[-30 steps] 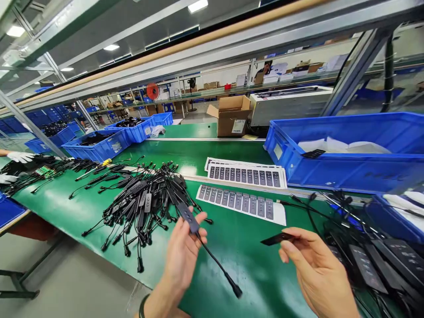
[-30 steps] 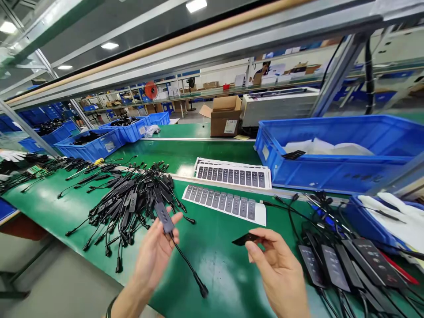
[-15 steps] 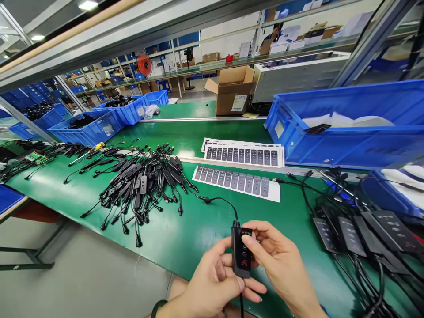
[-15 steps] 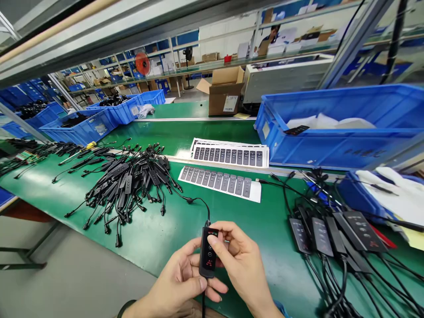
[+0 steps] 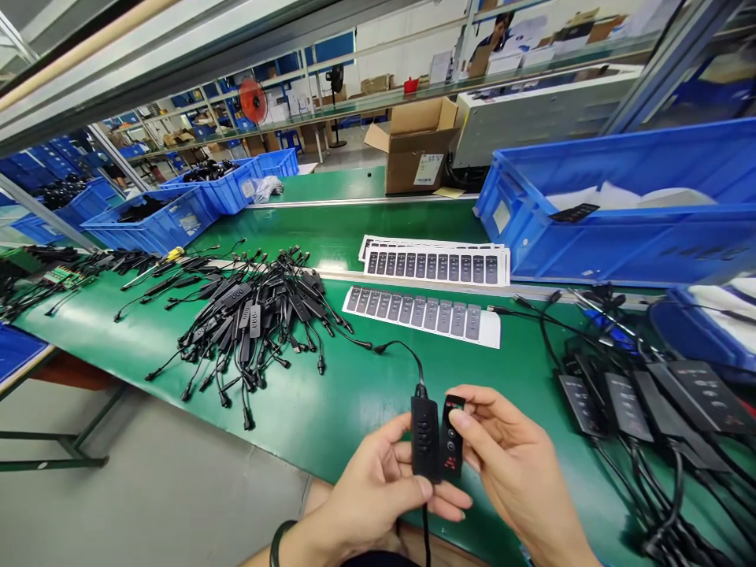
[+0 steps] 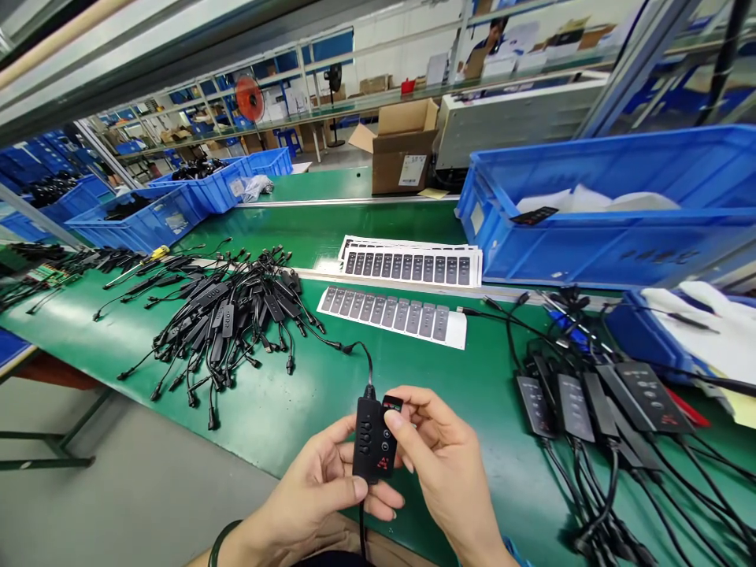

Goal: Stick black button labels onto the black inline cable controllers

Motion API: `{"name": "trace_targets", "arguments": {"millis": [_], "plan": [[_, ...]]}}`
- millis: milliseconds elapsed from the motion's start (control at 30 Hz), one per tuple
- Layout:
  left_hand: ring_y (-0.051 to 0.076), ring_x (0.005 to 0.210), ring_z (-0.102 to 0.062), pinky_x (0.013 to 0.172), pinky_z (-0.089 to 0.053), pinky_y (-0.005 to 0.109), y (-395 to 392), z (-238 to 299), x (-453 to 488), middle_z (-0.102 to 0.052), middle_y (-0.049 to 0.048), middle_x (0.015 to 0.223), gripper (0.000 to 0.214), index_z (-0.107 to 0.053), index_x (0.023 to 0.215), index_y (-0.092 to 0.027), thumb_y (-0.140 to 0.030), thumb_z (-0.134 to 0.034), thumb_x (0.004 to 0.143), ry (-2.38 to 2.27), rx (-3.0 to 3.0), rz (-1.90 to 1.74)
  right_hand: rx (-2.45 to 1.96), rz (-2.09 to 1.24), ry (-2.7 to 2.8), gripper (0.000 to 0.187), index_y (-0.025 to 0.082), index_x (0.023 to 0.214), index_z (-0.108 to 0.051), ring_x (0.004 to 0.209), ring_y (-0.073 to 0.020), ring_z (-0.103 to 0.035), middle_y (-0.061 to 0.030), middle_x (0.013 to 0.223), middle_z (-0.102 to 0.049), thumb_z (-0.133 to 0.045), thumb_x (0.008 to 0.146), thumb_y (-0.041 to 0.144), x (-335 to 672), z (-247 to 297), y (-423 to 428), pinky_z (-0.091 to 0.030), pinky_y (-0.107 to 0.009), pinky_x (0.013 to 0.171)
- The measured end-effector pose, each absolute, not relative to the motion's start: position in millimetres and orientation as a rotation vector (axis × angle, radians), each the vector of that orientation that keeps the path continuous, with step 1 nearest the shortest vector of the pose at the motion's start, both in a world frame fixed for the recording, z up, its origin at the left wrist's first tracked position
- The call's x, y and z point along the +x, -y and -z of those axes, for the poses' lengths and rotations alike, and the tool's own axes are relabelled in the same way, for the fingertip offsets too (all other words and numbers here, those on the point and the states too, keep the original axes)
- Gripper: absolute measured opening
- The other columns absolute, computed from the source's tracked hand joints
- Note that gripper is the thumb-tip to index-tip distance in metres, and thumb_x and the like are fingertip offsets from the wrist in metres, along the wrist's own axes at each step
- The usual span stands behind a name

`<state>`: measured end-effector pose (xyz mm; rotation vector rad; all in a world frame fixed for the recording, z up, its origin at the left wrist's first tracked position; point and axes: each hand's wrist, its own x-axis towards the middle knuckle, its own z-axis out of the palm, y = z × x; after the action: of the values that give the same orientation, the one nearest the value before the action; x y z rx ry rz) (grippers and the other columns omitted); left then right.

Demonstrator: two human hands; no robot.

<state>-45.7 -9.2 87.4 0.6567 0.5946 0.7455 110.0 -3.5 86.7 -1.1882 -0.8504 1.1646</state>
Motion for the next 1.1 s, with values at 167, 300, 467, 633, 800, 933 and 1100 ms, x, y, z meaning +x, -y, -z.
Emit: {"name": "trace_targets", "arguments": {"millis": [167, 300, 467, 633, 800, 933, 1100], "plan": [[0.021, 0.085, -0.073, 0.075, -0.058, 0.027, 12.0, -92.0, -48.5, -0.069, 0.0119, 0.106, 0.056, -0.058, 0.128, -0.021, -0.021, -0.078, 0.075, -0.564, 0.645, -0.713, -1.293, -1.175, 0.972, 0.026, 0.021, 0.092, -0.07, 0.053, -0.0115, -0.055, 0.0004, 0.067, -0.056, -0.073, 0.078, 0.042, 107.0, -89.6, 8.4, -0.047, -0.018, 0.041], [0.021, 0.084, -0.073, 0.074, -0.057, 0.026, 13.5, -89.8, -48.0, -0.071, 0.0086, 0.094, 0.055, -0.059, 0.127, -0.02, -0.019, -0.077, 0.075, -0.572, 0.612, -0.726, -1.315, -1.154, 1.009, 0.026, 0.021, 0.088, -0.071, 0.052, -0.0129, -0.057, 0.0007, 0.063, -0.057, -0.073, 0.076, 0.044, 102.8, -92.9, 9.2, -0.049, -0.019, 0.041], [0.021, 0.084, -0.073, 0.075, -0.057, 0.028, 14.0, -89.8, -47.4, -0.07, 0.0083, 0.093, 0.056, -0.058, 0.128, -0.02, -0.019, -0.077, 0.075, -0.577, 0.595, -0.721, -1.326, -1.118, 1.081, 0.024, 0.02, 0.088, -0.071, 0.053, -0.0133, -0.058, 0.0007, 0.062, -0.058, -0.073, 0.076, 0.041, 103.5, -90.8, 9.8, -0.049, -0.019, 0.043], [0.019, 0.08, -0.073, 0.073, -0.055, 0.027, 13.6, -95.4, -48.3, -0.071, 0.0097, 0.092, 0.057, -0.056, 0.129, -0.018, -0.02, -0.077, 0.076, -0.608, 0.59, -0.687, -1.345, -1.148, 1.088, 0.024, 0.021, 0.09, -0.071, 0.053, -0.0131, -0.058, 0.0007, 0.064, -0.057, -0.073, 0.077, 0.041, 105.3, -87.0, 11.8, -0.05, -0.019, 0.044], [0.02, 0.081, -0.073, 0.074, -0.055, 0.028, 13.5, -95.3, -48.5, -0.071, 0.0101, 0.091, 0.059, -0.054, 0.13, -0.017, -0.022, -0.077, 0.076, -0.619, 0.606, -0.681, -1.36, -1.162, 1.068, 0.026, 0.021, 0.09, -0.071, 0.054, -0.014, -0.058, 0.0004, 0.064, -0.057, -0.072, 0.077, 0.043, 104.5, -86.2, 12.0, -0.051, -0.021, 0.045], [0.021, 0.082, -0.073, 0.075, -0.055, 0.029, 14.2, -94.6, -48.7, -0.071, 0.0101, 0.09, 0.062, -0.051, 0.132, -0.018, -0.026, -0.078, 0.076, -0.636, 0.613, -0.672, -1.359, -1.147, 1.081, 0.025, 0.021, 0.09, -0.071, 0.054, -0.0136, -0.057, 0.0009, 0.064, -0.056, -0.072, 0.077, 0.043, 104.1, -85.9, 11.6, -0.051, -0.021, 0.046], [0.02, 0.081, -0.073, 0.074, -0.055, 0.028, 15.4, -97.3, -48.4, -0.071, 0.0098, 0.09, 0.061, -0.052, 0.129, -0.017, -0.029, -0.079, 0.075, -0.638, 0.624, -0.664, -1.347, -1.098, 1.129, 0.02, 0.022, 0.091, -0.071, 0.054, -0.013, -0.056, 0.0014, 0.065, -0.055, -0.07, 0.08, 0.039, 103.8, -84.9, 13.2, -0.05, -0.021, 0.048]]}}
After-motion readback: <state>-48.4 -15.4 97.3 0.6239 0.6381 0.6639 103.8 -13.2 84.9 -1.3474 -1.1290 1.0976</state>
